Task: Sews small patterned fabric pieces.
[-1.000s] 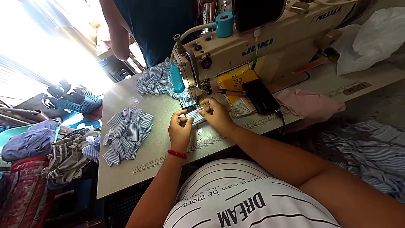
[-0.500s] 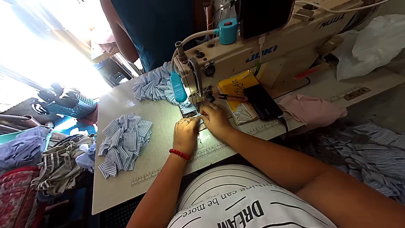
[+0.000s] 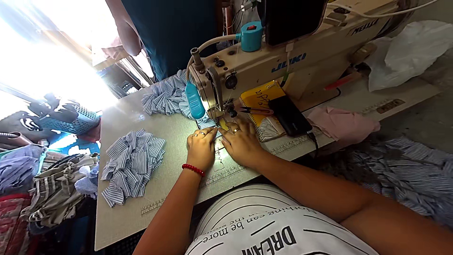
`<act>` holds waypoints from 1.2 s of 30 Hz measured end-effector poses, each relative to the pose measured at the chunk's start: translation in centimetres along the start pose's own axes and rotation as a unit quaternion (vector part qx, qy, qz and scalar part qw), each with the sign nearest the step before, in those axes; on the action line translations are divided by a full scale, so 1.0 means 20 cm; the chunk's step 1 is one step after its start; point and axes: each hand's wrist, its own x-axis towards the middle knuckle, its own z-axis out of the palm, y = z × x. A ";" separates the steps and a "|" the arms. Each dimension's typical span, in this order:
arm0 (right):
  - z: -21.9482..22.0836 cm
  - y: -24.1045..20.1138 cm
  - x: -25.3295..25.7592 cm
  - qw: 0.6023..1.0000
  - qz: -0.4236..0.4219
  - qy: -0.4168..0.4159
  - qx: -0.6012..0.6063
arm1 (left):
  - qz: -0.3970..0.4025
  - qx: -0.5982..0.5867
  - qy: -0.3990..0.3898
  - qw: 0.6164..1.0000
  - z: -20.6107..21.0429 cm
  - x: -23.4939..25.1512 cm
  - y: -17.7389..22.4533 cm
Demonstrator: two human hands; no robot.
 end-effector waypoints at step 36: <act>-0.01 -0.01 0.01 0.999 -0.007 -0.025 -0.020 | 0.038 0.036 -0.028 0.998 -0.04 0.14 -0.15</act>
